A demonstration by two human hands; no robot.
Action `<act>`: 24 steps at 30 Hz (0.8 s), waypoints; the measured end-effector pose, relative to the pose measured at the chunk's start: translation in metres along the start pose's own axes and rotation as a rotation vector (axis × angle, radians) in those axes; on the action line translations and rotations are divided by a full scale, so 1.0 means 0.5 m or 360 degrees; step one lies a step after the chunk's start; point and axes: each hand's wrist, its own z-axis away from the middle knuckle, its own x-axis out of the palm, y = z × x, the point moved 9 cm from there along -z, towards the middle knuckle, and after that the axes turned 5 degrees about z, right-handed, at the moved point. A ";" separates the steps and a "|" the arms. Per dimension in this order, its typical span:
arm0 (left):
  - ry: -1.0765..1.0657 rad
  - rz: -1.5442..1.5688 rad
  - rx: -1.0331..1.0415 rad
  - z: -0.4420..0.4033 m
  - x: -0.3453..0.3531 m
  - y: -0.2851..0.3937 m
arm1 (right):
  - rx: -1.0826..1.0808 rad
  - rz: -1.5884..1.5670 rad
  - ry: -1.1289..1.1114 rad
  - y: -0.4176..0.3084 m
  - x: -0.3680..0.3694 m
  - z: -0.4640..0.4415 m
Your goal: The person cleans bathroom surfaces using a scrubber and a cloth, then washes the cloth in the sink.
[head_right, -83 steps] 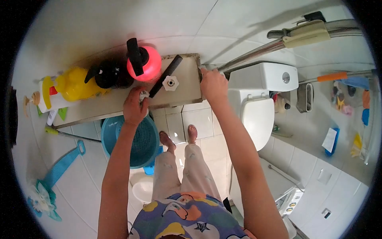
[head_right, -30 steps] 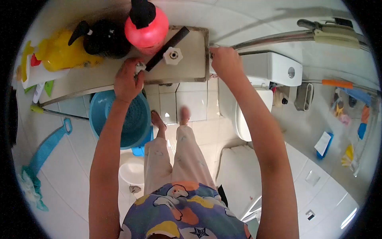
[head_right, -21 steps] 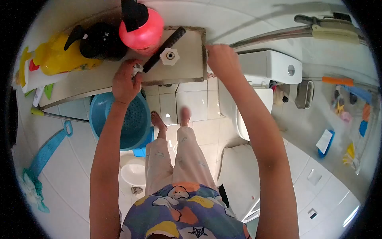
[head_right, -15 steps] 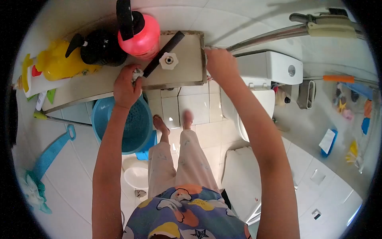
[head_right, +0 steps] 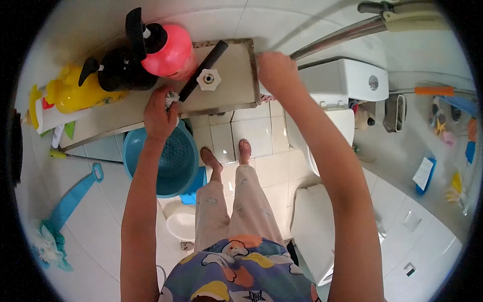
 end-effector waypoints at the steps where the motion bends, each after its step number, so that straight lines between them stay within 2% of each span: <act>1: -0.0001 -0.0005 -0.0016 0.000 0.002 -0.003 | -0.0025 -0.0022 0.0036 0.001 0.001 -0.001; 7: -0.0019 -0.0007 0.0032 -0.001 -0.001 0.005 | -0.0058 -0.0049 -0.0005 -0.001 0.008 0.021; 10: 0.0002 0.0034 0.0023 0.003 -0.001 0.005 | -0.0060 -0.0112 -0.0086 0.004 0.005 0.134; 15: 0.0011 -0.0055 -0.0058 0.008 0.002 -0.008 | 0.0320 -0.0736 -0.0007 0.052 0.052 0.328; 21: 0.0070 0.0002 -0.0214 0.010 0.004 -0.011 | 0.0360 -0.0884 0.0109 0.021 0.029 0.335; 24: 0.0275 0.0040 -0.0319 0.022 -0.006 0.003 | 0.0364 -0.0908 0.0034 0.014 0.032 0.338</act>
